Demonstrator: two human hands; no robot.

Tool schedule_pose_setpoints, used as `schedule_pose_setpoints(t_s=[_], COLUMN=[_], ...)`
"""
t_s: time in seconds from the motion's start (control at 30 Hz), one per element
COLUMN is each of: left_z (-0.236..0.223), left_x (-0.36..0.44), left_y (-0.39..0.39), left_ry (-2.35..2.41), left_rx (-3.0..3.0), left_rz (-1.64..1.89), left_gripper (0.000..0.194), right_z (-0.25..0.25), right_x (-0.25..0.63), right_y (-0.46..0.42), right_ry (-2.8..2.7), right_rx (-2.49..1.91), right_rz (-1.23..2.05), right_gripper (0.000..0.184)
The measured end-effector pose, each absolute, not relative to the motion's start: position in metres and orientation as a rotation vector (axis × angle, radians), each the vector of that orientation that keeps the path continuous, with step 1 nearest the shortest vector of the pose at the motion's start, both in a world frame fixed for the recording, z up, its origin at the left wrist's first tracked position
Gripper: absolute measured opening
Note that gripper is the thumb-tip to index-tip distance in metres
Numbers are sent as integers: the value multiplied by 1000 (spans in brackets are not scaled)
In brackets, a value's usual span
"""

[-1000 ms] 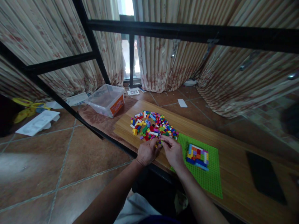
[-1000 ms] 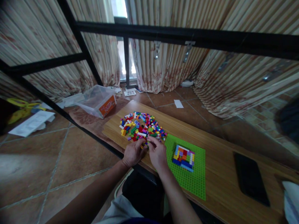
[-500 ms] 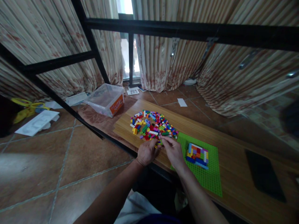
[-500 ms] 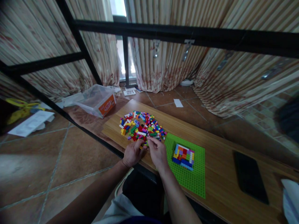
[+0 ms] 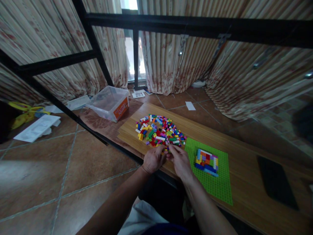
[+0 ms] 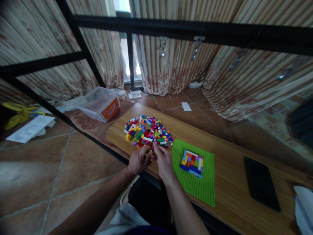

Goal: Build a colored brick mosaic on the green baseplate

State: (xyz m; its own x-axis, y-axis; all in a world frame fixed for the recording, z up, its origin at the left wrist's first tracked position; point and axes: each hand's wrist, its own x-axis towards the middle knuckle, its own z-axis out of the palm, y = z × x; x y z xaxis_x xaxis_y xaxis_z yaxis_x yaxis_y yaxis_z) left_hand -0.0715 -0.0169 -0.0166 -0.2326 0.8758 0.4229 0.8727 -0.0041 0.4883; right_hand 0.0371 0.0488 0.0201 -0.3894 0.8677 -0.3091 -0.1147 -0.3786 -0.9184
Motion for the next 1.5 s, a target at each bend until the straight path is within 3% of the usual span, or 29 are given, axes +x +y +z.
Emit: schedule_pose_setpoints(t_s=[0.27, 0.4, 0.6, 0.87, 1.2, 1.5], left_z=[-13, -7, -3, -1, -5, -7], left_x=[-63, -60, -61, -64, -65, -68], left_y=[-8, -3, -4, -5, -4, -1], left_ry=[2433, 2531, 2443, 2413, 2439, 2437], left_rx=[1726, 1580, 1661, 1680, 1683, 1770], left_rz=[1011, 959, 1033, 966, 1000, 1056], left_gripper=[30, 49, 65, 52, 40, 30], right_z=[21, 17, 15, 14, 46, 54], right_x=[37, 38, 49, 55, 8, -10], right_y=[71, 76, 69, 75, 120, 121], right_ry=[-1395, -1486, -1490, -1600, -2370, -2502], right_rx=[-1086, -1017, -1056, -1107, -1397, -1547], right_rz=[1582, 1518, 1455, 1338, 523, 455], right_gripper=[48, 54, 42, 36, 27, 21])
